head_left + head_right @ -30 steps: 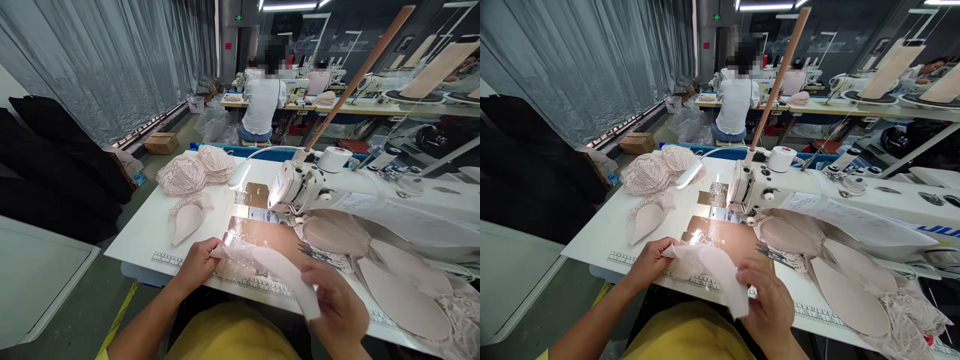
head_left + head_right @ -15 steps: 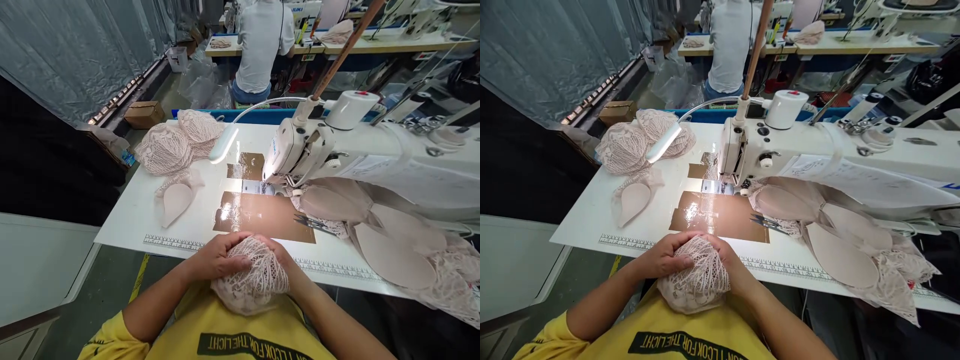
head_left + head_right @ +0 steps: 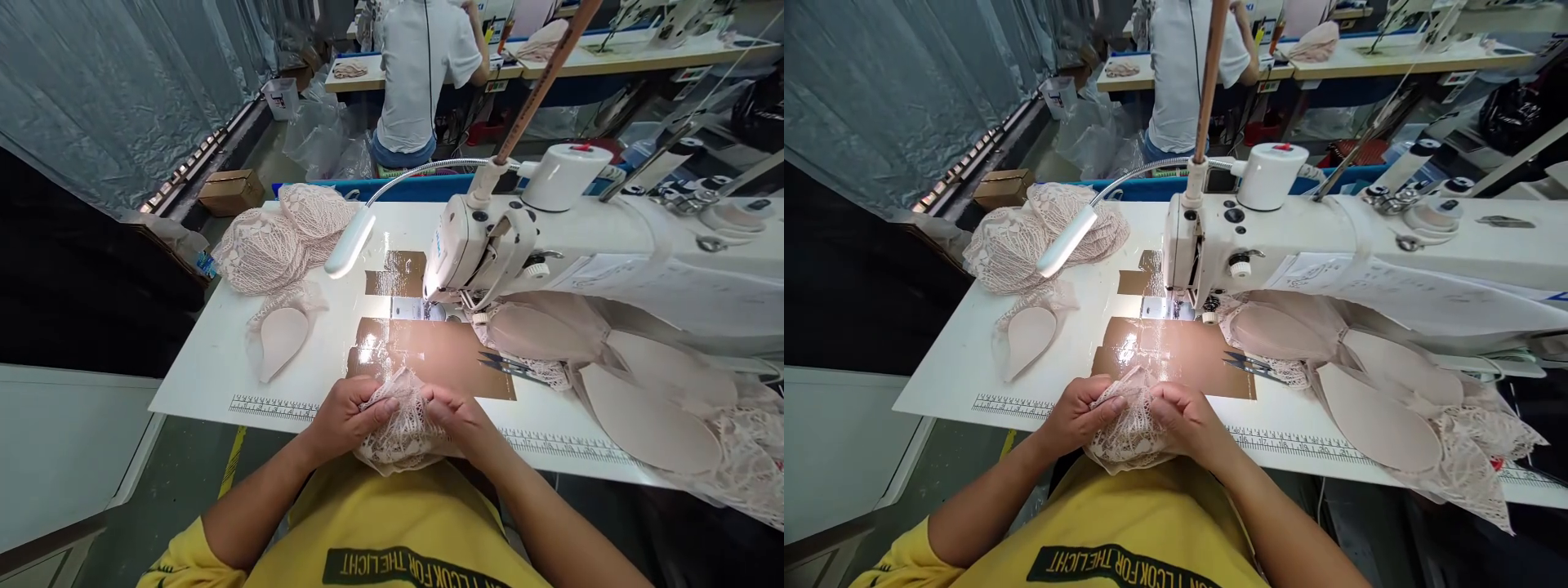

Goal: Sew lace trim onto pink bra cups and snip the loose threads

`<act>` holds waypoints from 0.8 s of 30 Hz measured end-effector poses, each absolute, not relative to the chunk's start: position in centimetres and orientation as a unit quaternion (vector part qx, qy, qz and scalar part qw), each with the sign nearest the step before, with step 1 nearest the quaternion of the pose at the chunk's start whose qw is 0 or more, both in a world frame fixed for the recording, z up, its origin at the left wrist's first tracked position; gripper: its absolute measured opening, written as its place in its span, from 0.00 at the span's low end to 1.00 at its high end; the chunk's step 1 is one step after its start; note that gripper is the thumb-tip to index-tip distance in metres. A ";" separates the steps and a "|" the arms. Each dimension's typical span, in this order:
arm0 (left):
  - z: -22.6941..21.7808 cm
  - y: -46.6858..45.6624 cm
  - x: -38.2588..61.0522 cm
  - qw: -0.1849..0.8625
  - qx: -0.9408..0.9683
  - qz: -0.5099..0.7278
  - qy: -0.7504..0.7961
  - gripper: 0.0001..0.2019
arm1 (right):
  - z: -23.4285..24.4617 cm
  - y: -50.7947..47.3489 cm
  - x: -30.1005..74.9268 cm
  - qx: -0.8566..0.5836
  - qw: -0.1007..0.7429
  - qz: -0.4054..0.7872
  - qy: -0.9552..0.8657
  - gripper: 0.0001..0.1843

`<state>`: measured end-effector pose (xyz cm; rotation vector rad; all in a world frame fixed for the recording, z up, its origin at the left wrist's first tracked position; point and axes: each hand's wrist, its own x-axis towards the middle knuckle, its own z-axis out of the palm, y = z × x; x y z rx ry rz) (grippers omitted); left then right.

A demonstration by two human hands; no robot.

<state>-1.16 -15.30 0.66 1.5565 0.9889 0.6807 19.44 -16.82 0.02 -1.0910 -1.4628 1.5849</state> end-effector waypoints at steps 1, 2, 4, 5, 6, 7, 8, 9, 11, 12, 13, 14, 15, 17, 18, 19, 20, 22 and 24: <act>0.6 -15.3 -1.2 0.584 0.632 0.294 0.416 0.24 | 0.0 -16.9 19.5 -0.421 0.347 0.616 -0.569 0.21; 0.5 -15.3 -1.2 0.630 0.581 0.308 0.413 0.24 | 0.0 -17.0 19.6 -0.427 0.350 0.615 -0.563 0.19; 0.3 -15.6 -1.2 0.732 0.430 0.354 0.392 0.24 | -0.3 -17.2 19.8 -0.448 0.392 0.611 -0.523 0.17; 0.3 -15.8 -1.2 0.772 0.351 0.378 0.372 0.27 | -0.4 -17.3 19.9 -0.458 0.419 0.608 -0.495 0.17; 0.4 -16.0 -1.2 0.801 0.288 0.395 0.345 0.31 | -0.4 -17.3 19.9 -0.464 0.446 0.600 -0.475 0.17; 0.5 -16.3 -1.1 0.823 0.246 0.402 0.316 0.35 | -0.4 -17.3 19.9 -0.467 0.467 0.588 -0.467 0.16; 0.7 -16.7 -0.9 0.841 0.225 0.398 0.289 0.38 | -0.3 -17.2 19.7 -0.468 0.479 0.573 -0.471 0.16; 0.9 -17.0 -0.6 0.854 0.217 0.390 0.269 0.39 | -0.1 -17.2 19.5 -0.471 0.485 0.555 -0.485 0.16; 1.1 -17.4 0.3 0.865 0.211 0.373 0.261 0.34 | 0.2 -17.0 18.7 -0.476 0.481 0.522 -0.519 0.20; 1.1 -17.6 0.8 0.864 0.206 0.372 0.270 0.30 | 0.3 -17.0 18.3 -0.478 0.476 0.517 -0.528 0.23; 1.0 -17.7 1.2 0.858 0.200 0.377 0.286 0.28 | 0.3 -17.0 17.9 -0.481 0.471 0.524 -0.522 0.24; 0.8 -17.7 1.6 0.849 0.192 0.385 0.306 0.27 | 0.2 -17.0 17.6 -0.482 0.471 0.543 -0.501 0.24; 0.5 -17.8 1.8 0.840 0.183 0.391 0.328 0.27 | 0.2 -17.0 17.4 -0.482 0.478 0.570 -0.462 0.22; -0.1 -17.9 1.5 0.824 0.178 0.399 0.362 0.24 | 0.0 -16.9 17.4 -0.476 0.507 0.619 -0.364 0.18; -0.5 -18.0 1.0 0.819 0.188 0.395 0.370 0.19 | 0.0 -16.9 17.7 -0.472 0.525 0.631 -0.321 0.18; -0.7 -18.0 0.2 0.818 0.214 0.384 0.371 0.13 | 0.0 -16.8 18.1 -0.469 0.545 0.632 -0.290 0.17; -0.7 -17.9 -0.7 0.817 0.256 0.365 0.365 0.05 | 0.1 -16.7 18.5 -0.468 0.560 0.627 -0.273 0.17; -0.2 -17.6 -2.7 0.795 0.371 0.326 0.352 0.08 | 0.5 -16.5 19.3 -0.467 0.569 0.615 -0.283 0.16; 1.1 -17.0 -4.5 0.719 0.485 0.336 0.367 0.09 | 0.9 -16.4 19.8 -0.462 0.531 0.623 -0.341 0.14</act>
